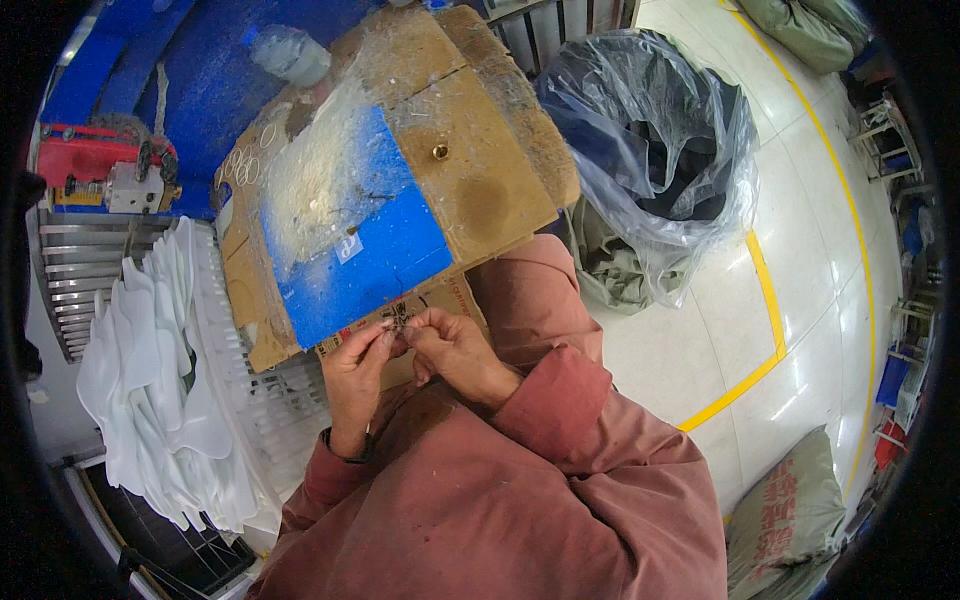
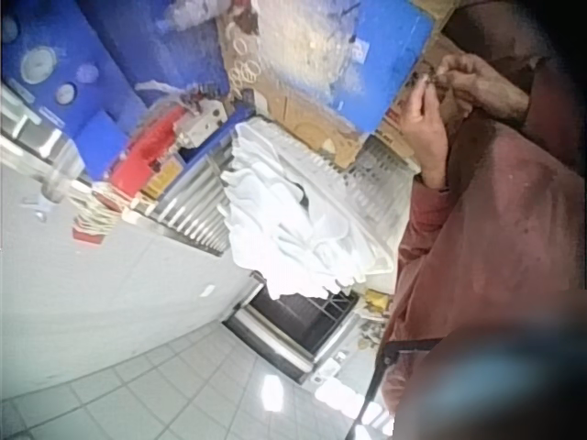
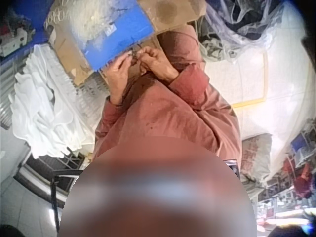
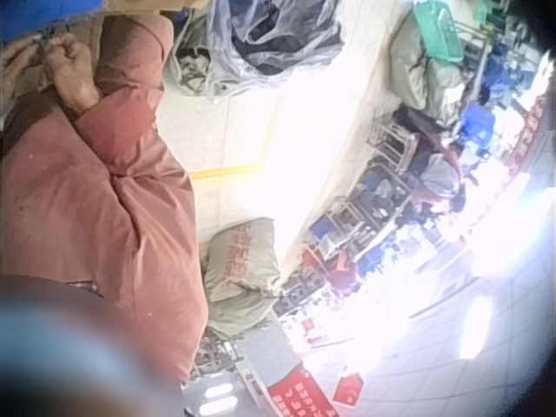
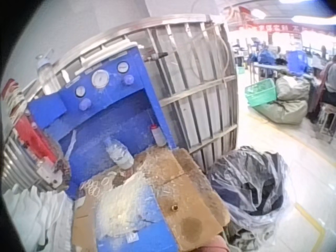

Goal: The person uses a small brush to clean a brass fitting, then inserts a thin wire into it and manipulates the assembly with both hands. The person repeatedly handles the fitting and wire, adjusting and repositioning them on the workbench.

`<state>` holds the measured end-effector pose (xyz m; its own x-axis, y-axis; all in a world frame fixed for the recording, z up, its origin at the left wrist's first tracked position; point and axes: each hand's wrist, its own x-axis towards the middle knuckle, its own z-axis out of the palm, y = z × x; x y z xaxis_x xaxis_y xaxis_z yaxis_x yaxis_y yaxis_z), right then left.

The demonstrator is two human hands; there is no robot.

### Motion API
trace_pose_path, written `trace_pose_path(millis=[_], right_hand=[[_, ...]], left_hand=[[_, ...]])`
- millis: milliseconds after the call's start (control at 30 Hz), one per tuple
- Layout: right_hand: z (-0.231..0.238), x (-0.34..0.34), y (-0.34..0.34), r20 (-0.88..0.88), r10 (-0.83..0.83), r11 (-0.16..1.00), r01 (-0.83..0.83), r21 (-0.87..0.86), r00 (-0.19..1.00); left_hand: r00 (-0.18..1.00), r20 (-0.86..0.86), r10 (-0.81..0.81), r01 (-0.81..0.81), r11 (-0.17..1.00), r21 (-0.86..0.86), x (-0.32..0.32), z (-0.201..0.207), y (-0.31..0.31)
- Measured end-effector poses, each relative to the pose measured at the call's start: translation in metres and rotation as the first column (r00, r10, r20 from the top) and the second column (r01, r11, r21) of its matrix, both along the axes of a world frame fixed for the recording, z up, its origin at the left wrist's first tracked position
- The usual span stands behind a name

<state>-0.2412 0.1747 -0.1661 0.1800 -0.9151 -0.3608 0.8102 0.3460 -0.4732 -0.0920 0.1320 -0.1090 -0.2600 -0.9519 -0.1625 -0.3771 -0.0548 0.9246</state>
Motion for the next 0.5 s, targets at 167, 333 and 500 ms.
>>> trace_pose_path(millis=[167,333,500], right_hand=[[-0.0014,0.0001,0.0004,-0.017,0.004,1.0,-0.004,-0.01,1.0],[-0.0033,0.002,0.0011,-0.077,0.014,1.0,-0.016,-0.025,0.997],[-0.0048,0.0037,0.0,-0.094,0.025,0.999,-0.027,-0.018,0.995]], left_hand=[[0.999,0.039,0.021,-0.02,1.0,-0.009,-0.0032,0.0014,0.001],[0.996,0.078,0.043,-0.044,0.999,0.012,-0.0023,0.0009,0.001],[0.997,0.023,0.071,-0.073,0.993,0.091,-0.0013,-0.0029,-0.0012]])
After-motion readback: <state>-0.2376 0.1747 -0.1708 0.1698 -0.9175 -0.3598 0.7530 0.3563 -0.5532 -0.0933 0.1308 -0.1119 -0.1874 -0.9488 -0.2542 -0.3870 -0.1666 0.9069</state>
